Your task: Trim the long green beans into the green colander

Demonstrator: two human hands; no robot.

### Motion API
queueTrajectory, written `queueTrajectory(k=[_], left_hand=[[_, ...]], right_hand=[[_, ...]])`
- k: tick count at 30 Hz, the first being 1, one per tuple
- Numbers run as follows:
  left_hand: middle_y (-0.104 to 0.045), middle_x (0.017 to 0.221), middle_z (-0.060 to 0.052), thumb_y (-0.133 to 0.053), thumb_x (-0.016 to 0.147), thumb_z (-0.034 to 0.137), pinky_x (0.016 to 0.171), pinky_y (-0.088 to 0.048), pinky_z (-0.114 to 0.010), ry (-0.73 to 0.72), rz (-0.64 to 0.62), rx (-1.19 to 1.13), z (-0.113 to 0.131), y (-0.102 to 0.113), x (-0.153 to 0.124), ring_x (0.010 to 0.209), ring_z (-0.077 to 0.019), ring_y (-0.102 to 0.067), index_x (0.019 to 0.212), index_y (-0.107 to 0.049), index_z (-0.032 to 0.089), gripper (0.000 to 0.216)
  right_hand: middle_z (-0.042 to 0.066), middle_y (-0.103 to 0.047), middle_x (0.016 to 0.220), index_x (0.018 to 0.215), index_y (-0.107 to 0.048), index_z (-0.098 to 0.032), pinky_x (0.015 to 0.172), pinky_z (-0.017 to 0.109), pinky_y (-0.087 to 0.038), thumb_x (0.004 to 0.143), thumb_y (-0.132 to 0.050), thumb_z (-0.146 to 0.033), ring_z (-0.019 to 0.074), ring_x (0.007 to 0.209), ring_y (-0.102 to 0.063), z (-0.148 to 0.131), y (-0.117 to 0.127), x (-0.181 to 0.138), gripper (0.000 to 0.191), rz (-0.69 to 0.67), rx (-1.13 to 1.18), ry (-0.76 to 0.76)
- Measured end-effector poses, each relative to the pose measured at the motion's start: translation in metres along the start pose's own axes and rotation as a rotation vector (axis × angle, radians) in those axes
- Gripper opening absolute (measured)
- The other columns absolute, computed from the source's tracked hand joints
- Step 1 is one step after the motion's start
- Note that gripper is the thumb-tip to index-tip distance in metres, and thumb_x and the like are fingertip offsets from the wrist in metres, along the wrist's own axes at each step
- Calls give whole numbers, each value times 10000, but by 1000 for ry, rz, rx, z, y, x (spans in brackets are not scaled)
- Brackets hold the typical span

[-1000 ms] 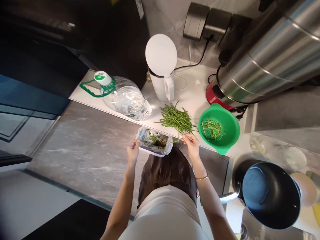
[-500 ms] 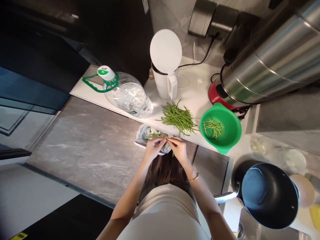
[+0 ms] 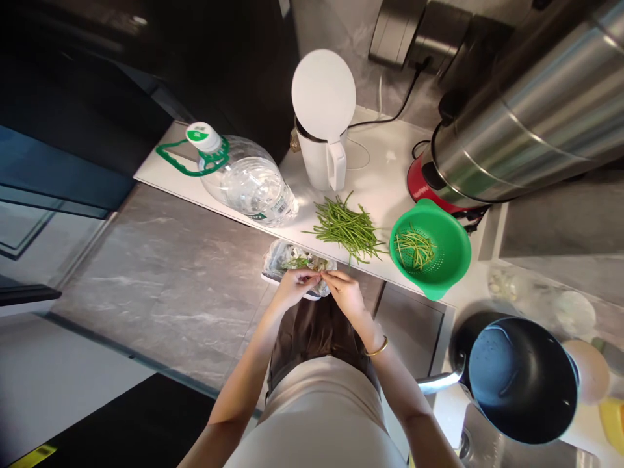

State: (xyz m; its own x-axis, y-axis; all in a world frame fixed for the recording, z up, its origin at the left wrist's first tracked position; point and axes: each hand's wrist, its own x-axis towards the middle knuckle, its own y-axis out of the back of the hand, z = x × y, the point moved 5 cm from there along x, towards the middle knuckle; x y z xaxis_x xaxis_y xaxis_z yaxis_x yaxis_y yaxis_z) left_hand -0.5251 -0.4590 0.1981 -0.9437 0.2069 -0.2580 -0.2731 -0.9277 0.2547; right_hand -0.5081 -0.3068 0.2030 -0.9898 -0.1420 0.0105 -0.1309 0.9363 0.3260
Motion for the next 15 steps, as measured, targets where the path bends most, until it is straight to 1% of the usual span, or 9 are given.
queueTrajectory(k=[5, 9, 12, 15], left_hand=[[-729, 729, -53, -655, 727, 306, 618, -492, -274, 56, -119, -87, -8, 5, 2, 628, -173, -633, 799, -748, 148, 197], [-729, 730, -53, -698, 692, 303, 647, -499, -270, 140, -196, -265, -12, 5, 0, 651, -167, -644, 798, -751, 152, 192], [-729, 750, -53, -718, 680, 315, 677, -501, -272, 193, -211, -422, -16, 3, -3, 686, -164, -648, 839, -751, 161, 223], [-722, 729, -47, -729, 668, 312, 661, -503, -282, 245, -170, -502, -25, 5, -5, 654, -160, -637, 861, -747, 160, 247]], right_hand=[[23, -711, 972, 996, -717, -320, 841, 338, -538, 821, -604, -261, 190, 876, -662, -2, -2, -2, 216, -52, 57, 0], [28, -721, 923, 945, -732, -312, 777, 345, -548, 794, -643, -262, 197, 827, -667, -2, -3, -1, 183, -69, 132, -20], [31, -725, 871, 886, -746, -293, 717, 332, -552, 759, -682, -261, 191, 782, -668, 0, -3, 1, 146, -38, 219, -74], [25, -725, 823, 834, -752, -271, 672, 324, -557, 715, -724, -270, 173, 703, -663, 5, -3, 3, 122, 20, 338, -191]])
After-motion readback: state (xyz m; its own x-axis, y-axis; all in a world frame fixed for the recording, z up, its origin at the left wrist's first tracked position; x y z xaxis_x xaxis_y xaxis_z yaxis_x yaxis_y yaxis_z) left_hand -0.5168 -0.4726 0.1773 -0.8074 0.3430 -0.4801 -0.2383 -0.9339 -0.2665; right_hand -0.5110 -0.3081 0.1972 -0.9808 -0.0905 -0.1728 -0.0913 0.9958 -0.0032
